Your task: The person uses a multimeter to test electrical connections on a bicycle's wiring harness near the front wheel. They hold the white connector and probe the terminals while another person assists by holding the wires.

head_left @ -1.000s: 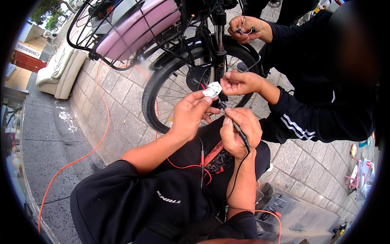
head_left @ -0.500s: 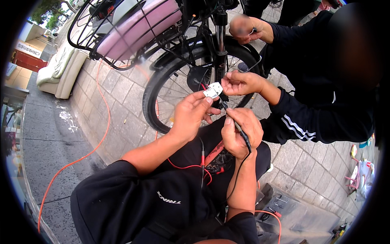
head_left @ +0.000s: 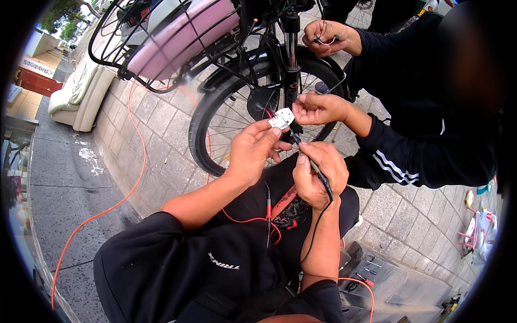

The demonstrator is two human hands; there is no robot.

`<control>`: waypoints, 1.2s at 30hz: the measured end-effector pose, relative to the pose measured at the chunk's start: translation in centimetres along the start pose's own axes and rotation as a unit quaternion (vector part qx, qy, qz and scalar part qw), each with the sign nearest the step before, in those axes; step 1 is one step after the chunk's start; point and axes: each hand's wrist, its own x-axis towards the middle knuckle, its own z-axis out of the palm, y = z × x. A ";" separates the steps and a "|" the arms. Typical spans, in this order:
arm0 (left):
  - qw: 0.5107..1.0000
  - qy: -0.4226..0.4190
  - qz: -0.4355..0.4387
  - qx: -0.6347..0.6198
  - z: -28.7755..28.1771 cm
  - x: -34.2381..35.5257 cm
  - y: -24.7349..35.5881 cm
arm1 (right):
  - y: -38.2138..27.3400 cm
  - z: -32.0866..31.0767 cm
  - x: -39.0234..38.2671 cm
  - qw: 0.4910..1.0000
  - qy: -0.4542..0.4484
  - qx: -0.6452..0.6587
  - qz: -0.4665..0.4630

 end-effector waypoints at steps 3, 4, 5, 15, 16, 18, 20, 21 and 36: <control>1.000 0.002 -0.001 -0.001 0.0 0.0 0.0 | -0.1 0.0 0.0 1.000 -0.001 0.000 0.004; 1.000 0.004 -0.001 -0.001 0.0 0.0 0.0 | -0.1 0.0 0.0 1.000 -0.001 0.000 0.005; 1.000 0.003 0.000 -0.001 0.0 0.0 -0.1 | -0.1 0.0 0.0 1.000 -0.002 0.001 0.001; 1.000 0.000 0.001 -0.003 0.0 -0.1 0.0 | 0.1 -0.1 0.0 1.000 -0.005 0.000 -0.004; 1.000 -0.001 0.001 -0.005 0.0 -0.1 0.0 | 0.0 -0.1 0.0 1.000 -0.006 0.000 -0.003; 1.000 0.001 0.000 -0.005 0.0 -0.1 0.0 | 0.1 -0.1 -0.1 1.000 -0.005 0.002 -0.004; 1.000 0.002 0.000 -0.006 0.1 -0.1 0.0 | 0.1 -0.1 -0.1 1.000 -0.004 0.001 -0.004; 1.000 0.002 0.000 -0.006 0.0 -0.1 0.0 | 0.1 -0.1 0.0 1.000 -0.005 0.000 -0.003; 1.000 0.004 0.000 -0.004 0.1 -0.2 0.1 | 0.1 0.0 0.0 1.000 -0.006 0.001 0.001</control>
